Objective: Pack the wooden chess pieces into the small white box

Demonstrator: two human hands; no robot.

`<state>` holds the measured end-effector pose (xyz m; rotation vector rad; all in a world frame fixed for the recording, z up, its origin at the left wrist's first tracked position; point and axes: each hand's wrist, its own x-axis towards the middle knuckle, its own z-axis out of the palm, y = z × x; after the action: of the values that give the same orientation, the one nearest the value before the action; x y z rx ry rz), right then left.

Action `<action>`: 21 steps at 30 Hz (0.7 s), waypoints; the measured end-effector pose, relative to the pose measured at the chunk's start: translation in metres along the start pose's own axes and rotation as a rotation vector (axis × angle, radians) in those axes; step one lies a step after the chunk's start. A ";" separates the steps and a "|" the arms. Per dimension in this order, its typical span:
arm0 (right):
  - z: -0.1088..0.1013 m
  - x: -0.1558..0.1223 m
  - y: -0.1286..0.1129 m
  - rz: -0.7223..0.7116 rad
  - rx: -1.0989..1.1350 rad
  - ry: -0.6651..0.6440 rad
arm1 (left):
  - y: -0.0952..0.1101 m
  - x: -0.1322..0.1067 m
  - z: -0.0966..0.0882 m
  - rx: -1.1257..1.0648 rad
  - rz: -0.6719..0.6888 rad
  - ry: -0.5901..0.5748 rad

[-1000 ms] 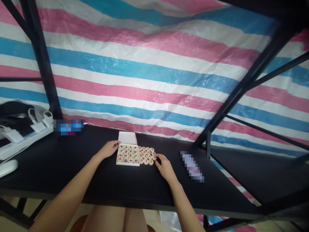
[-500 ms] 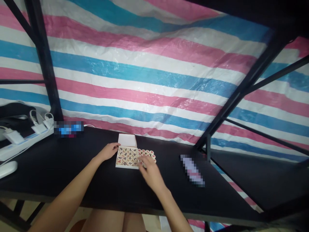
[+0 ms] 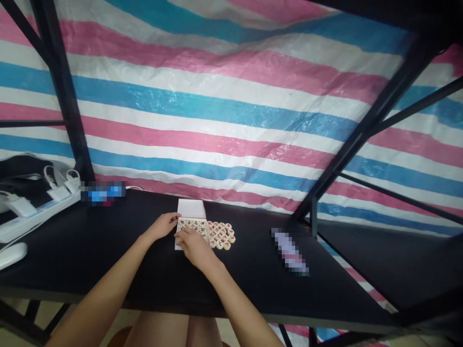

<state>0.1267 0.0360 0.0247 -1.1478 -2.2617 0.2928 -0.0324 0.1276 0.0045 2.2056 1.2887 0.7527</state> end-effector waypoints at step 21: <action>-0.056 -0.108 0.112 0.470 0.035 0.373 | 0.008 -0.003 -0.005 -0.005 -0.010 0.001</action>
<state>0.2838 0.0149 -0.0213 -1.5636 -1.6454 0.2703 -0.0318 0.1221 0.0122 2.1939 1.2955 0.7524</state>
